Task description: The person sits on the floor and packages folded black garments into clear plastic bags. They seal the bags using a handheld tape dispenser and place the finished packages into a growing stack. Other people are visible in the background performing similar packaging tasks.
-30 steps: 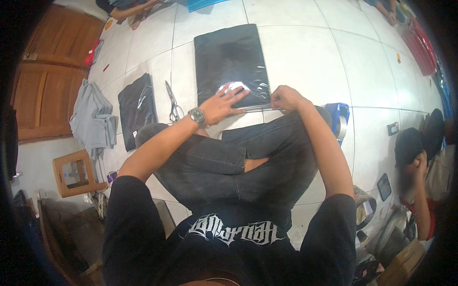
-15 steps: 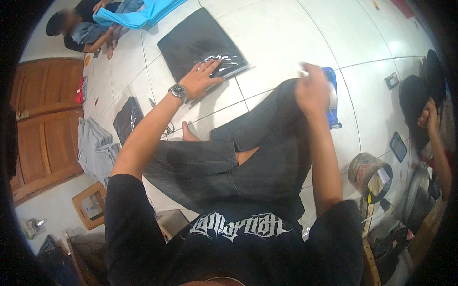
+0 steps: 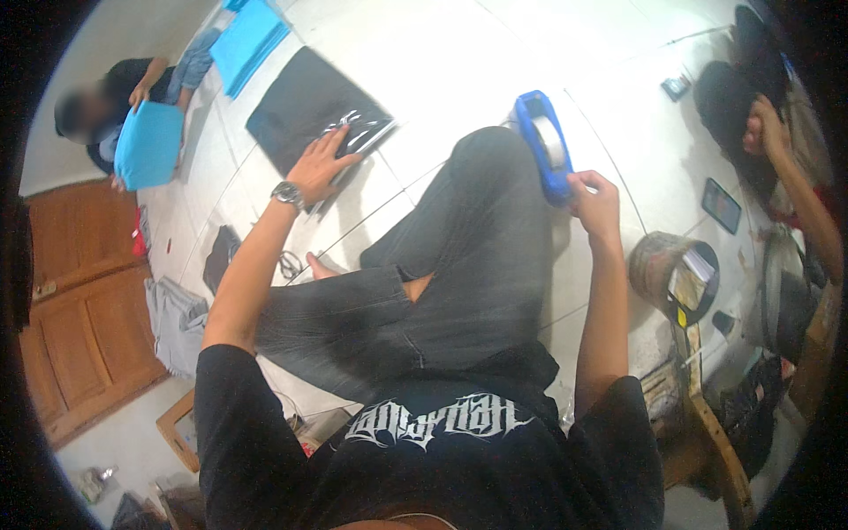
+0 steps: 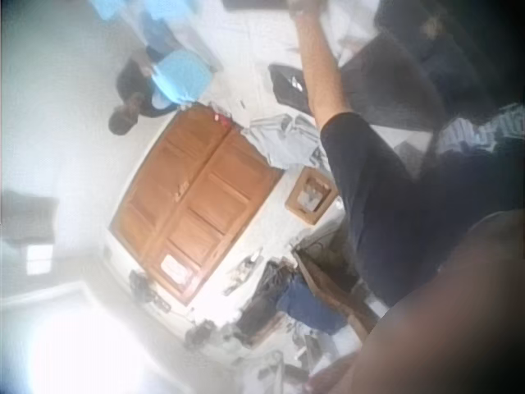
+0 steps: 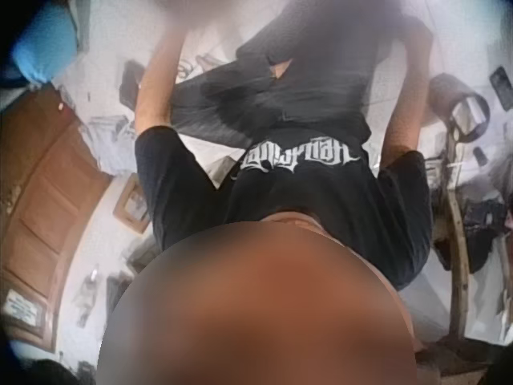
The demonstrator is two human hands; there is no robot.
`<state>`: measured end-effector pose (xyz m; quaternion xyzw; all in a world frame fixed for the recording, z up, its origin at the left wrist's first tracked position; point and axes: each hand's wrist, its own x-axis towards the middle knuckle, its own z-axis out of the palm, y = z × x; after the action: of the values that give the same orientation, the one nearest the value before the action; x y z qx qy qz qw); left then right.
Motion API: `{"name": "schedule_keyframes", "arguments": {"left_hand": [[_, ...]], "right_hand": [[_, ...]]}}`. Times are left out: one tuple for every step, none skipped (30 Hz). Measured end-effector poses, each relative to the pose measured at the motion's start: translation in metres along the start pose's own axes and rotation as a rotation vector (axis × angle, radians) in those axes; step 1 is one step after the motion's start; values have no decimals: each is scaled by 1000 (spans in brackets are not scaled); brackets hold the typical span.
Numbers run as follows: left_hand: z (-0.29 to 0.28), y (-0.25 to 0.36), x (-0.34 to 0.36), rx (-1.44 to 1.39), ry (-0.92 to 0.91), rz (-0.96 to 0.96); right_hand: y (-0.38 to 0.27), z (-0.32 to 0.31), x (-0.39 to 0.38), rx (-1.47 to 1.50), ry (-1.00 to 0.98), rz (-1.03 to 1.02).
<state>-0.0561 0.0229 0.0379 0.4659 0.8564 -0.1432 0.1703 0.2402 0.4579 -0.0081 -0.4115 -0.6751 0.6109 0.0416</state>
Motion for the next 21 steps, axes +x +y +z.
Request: {"name": "schedule_keyframes", "arguments": {"left_hand": [[-1,1,-6,4,-22,-23],[-3,2,-7,11,-39,-40],[-5,3,-7,-4,-65,-49],[-6,3,-7,-7,-67,-45],[-7,4,-7,-12,-70,-42],[-7,4,-6,-17,-73,-41],[-8,4,-5,-15,-65,-42],[-8,4,-5,-18,-58,-36],[-8,4,-4,-21,-52,-32],[-9,3,-5,-22,-45,-32],[-8,4,-5,-22,-43,-29],[-8,4,-4,-21,-38,-24],[-10,3,-5,-21,-36,-23],[-11,3,-6,-21,-34,-23],[-10,2,-6,-18,-19,-10],[-7,-1,-8,-16,-7,-3],[-4,-4,-10,-14,5,2],[0,-5,-11,-33,21,16],[3,-6,-10,-49,39,29],[3,-10,-10,-57,54,35],[3,-11,-3,-34,81,77]], "right_hand": [[-3,-2,-5,84,-69,13],[-4,-7,-8,172,-131,24],[-2,-13,-13,284,-172,-14],[4,-17,-21,399,-219,-54],[10,-22,-27,512,-268,-95],[15,-26,-32,539,-265,-74],[20,-29,-37,569,-262,-53],[25,-31,-38,598,-260,-32],[28,-33,-37,555,-246,-23],[34,-34,-35,498,-231,-6],[39,-35,-32,440,-217,10],[43,-38,-30,381,-204,27],[40,-33,-30,334,-160,8],[39,-32,-27,275,-139,46],[40,-30,-22,216,-119,82],[41,-28,-18,155,-106,119],[42,-26,-14,121,-97,106],[42,-25,-10,86,-90,92],[42,-25,-5,52,-83,73],[48,-27,-1,-164,46,45],[82,-46,10,-502,172,-228]]}}
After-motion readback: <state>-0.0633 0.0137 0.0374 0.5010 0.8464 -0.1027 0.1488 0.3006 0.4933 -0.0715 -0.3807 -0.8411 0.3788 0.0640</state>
